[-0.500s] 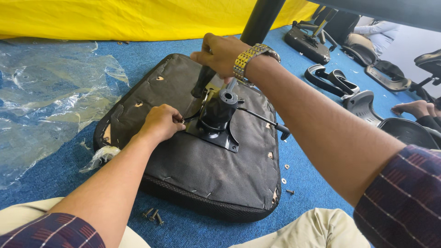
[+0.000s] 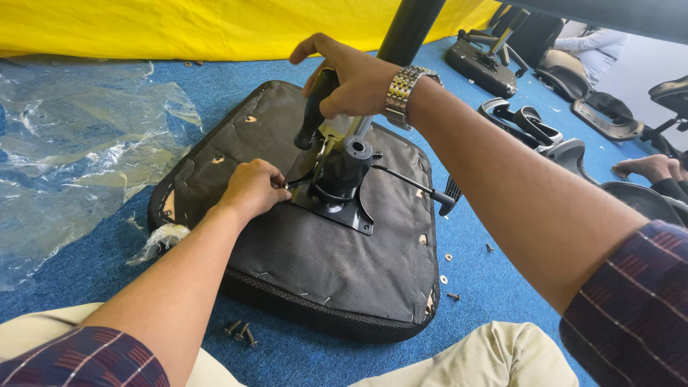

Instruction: The person attaches a metal chair base to a black seat cushion using a screwdriver. They insert and tighten multiple screws into the mounting plate, then flip the seat over to continue securing the remaining screws.

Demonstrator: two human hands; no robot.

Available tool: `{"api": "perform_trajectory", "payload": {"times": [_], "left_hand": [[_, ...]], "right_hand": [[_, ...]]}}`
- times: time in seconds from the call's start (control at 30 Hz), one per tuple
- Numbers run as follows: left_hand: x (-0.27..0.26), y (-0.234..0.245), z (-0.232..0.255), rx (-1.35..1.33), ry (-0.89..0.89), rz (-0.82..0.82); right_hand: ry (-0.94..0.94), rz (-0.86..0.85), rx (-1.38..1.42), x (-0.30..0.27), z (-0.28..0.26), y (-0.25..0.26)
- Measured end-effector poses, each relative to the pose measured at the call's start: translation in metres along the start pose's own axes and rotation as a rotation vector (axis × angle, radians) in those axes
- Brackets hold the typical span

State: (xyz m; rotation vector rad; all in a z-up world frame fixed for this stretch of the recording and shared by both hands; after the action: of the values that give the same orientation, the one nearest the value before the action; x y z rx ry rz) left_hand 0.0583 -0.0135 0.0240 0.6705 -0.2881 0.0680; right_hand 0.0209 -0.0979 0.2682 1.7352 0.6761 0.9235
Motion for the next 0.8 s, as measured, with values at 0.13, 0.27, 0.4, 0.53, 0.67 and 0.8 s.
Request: {"api": "perform_trajectory", "payload": {"times": [0.13,0.27,0.4,0.53,0.67,0.8], "left_hand": [[0.000,0.000,0.000,0.003,0.000,-0.006],[0.000,-0.001,-0.001,0.000,0.023,-0.001],[0.002,-0.002,-0.001,0.020,-0.015,0.014],[0.003,-0.003,-0.003,0.027,-0.005,0.010],[0.002,-0.002,-0.002,0.004,0.001,0.014],[0.000,0.000,0.002,-0.001,-0.010,0.012]], "right_hand": [[-0.560,-0.103,-0.136,-0.011,0.040,-0.007],[-0.721,-0.127,-0.377,-0.016,0.046,-0.002],[-0.284,-0.028,-0.011,-0.007,0.016,-0.001],[-0.592,-0.038,-0.160,-0.015,0.041,-0.005],[-0.563,0.001,-0.144,-0.016,0.047,-0.007],[-0.028,0.103,-0.024,-0.004,0.017,0.001]]}}
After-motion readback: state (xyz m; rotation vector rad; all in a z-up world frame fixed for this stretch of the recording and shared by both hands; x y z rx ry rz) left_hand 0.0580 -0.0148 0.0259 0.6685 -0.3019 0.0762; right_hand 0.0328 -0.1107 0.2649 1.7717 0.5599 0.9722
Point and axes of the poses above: each hand's wrist, its own x-axis towards the middle knuckle, its own y-axis out of the back of the hand, z = x × y, the point moved 7 cm from there along x, towards the middle knuckle, and after that the axes turned 9 degrees about z, right-handed, at the moved point
